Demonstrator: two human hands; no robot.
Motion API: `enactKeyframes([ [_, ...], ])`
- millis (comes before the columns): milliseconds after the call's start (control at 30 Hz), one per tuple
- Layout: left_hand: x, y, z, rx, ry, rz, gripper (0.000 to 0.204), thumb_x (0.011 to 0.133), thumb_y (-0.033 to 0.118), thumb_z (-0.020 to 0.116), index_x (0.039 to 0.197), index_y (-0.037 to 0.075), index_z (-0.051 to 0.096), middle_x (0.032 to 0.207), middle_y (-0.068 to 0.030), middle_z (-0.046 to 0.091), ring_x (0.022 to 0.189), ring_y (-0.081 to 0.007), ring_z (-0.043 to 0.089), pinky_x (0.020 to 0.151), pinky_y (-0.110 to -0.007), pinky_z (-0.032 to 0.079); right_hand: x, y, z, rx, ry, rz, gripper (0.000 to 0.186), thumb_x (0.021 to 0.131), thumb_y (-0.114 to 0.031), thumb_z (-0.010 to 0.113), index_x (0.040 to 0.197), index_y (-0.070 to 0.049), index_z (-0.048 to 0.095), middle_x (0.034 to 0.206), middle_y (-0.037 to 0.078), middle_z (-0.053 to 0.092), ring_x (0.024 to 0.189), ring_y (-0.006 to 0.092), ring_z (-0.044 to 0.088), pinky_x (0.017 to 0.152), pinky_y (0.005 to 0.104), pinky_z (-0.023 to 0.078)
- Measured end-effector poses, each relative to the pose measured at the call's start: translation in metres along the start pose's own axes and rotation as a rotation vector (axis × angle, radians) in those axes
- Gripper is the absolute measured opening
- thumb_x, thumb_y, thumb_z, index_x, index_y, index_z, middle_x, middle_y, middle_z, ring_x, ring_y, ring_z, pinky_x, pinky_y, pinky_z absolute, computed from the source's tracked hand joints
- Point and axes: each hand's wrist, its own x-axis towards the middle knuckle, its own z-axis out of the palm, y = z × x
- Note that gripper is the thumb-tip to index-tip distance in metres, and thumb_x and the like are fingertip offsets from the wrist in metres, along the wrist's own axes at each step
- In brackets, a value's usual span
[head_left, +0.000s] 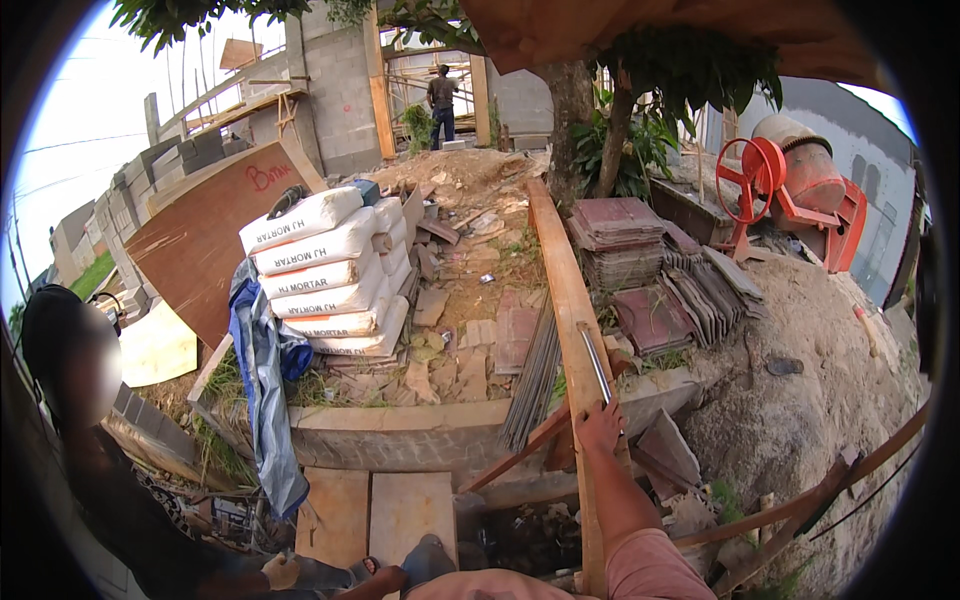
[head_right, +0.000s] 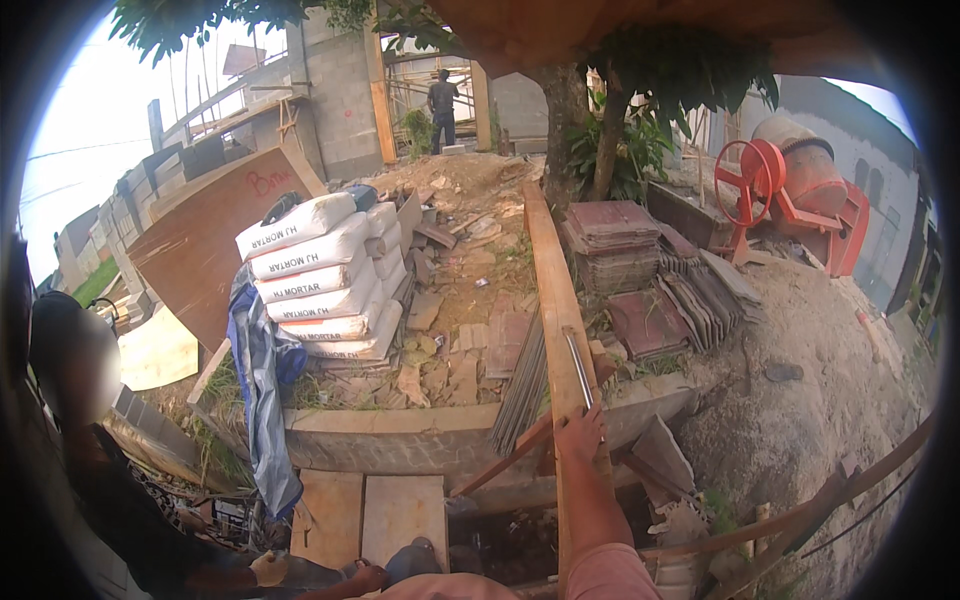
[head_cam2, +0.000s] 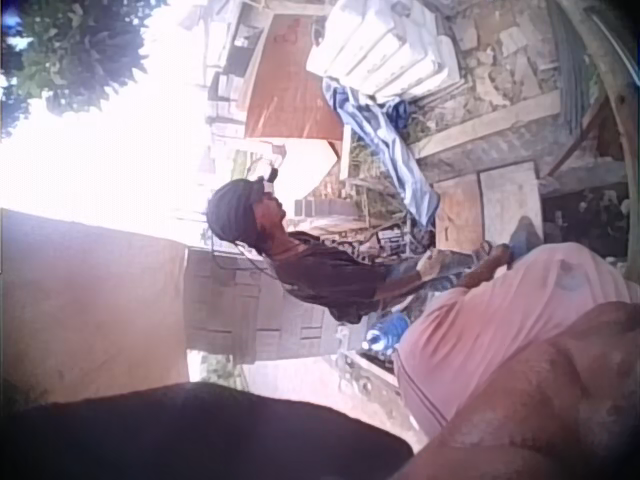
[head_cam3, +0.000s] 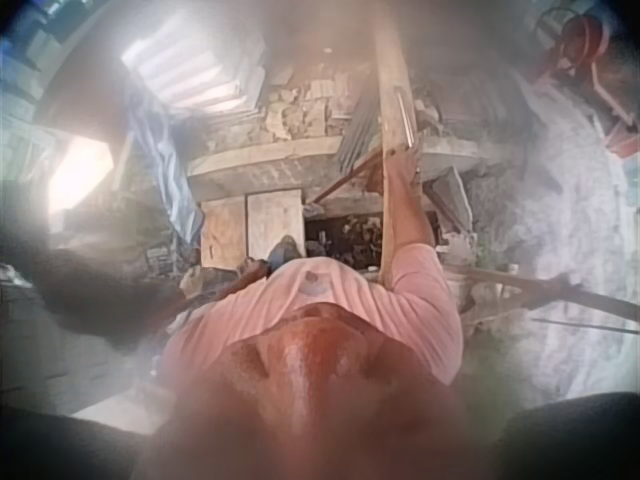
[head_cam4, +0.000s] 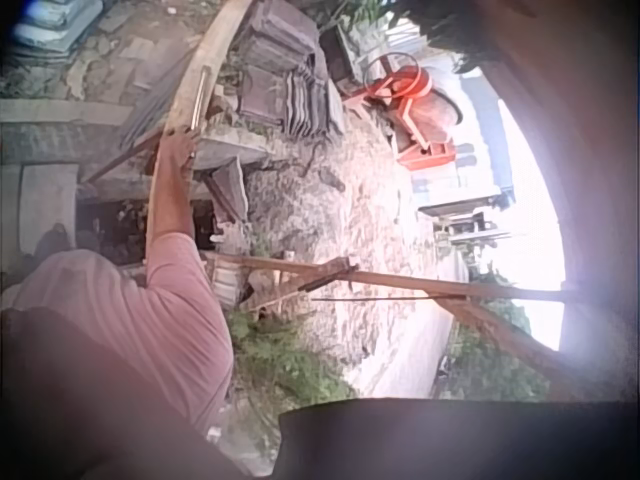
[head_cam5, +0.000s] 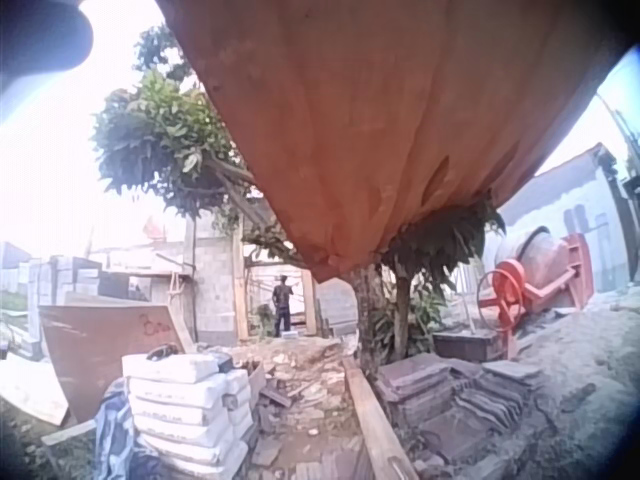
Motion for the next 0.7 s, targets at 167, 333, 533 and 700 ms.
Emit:
enactKeyframes([
  [167, 0.010, -0.017, 0.019, -0.023, 0.095, 0.097, 0.041, 0.087, 0.027, 0.042, 0.100, -0.001, 0.068, 0.108, -0.0230, 0.066, 0.104, -0.0355, 0.063, 0.088, -0.045, 0.049, 0.000, -0.005, 0.000, 0.014, -0.016, -0.009, 0.049, 0.085, -0.033, 0.060, 0.122, -0.002, 0.054, 0.142, 0.022, 0.035, 0.126, 0.0382, 0.038, 0.103, 0.0514, 0.029],
  [333, -0.002, 0.002, 0.000, -0.162, 0.052, -0.023, 0.043, 0.088, 0.029, 0.040, 0.100, -0.001, 0.068, 0.110, -0.0226, 0.066, 0.106, -0.0359, 0.062, 0.091, -0.044, 0.047, 0.001, 0.000, -0.001, -0.018, -0.037, 0.003, 0.049, 0.086, -0.034, 0.060, 0.123, -0.002, 0.053, 0.142, 0.023, 0.035, 0.126, 0.0387, 0.038, 0.104, 0.0519, 0.029],
  [533, 0.000, -0.010, 0.008, -0.083, 0.058, 0.060, 0.044, 0.090, 0.031, 0.039, 0.101, 0.000, 0.068, 0.110, -0.0224, 0.065, 0.105, -0.0363, 0.062, 0.091, -0.044, 0.047, 0.000, -0.004, -0.003, 0.010, -0.055, -0.014, 0.050, 0.088, -0.034, 0.058, 0.126, -0.002, 0.052, 0.143, 0.024, 0.033, 0.128, 0.0394, 0.036, 0.104, 0.0521, 0.028],
  [700, 0.005, -0.010, 0.010, -0.061, 0.027, 0.067, 0.044, 0.090, 0.031, 0.039, 0.101, 0.000, 0.068, 0.111, -0.0219, 0.065, 0.106, -0.0359, 0.061, 0.091, -0.044, 0.047, 0.000, 0.000, -0.002, -0.008, -0.055, -0.007, 0.050, 0.088, -0.034, 0.058, 0.126, -0.002, 0.051, 0.144, 0.024, 0.032, 0.129, 0.0397, 0.035, 0.104, 0.0525, 0.028],
])
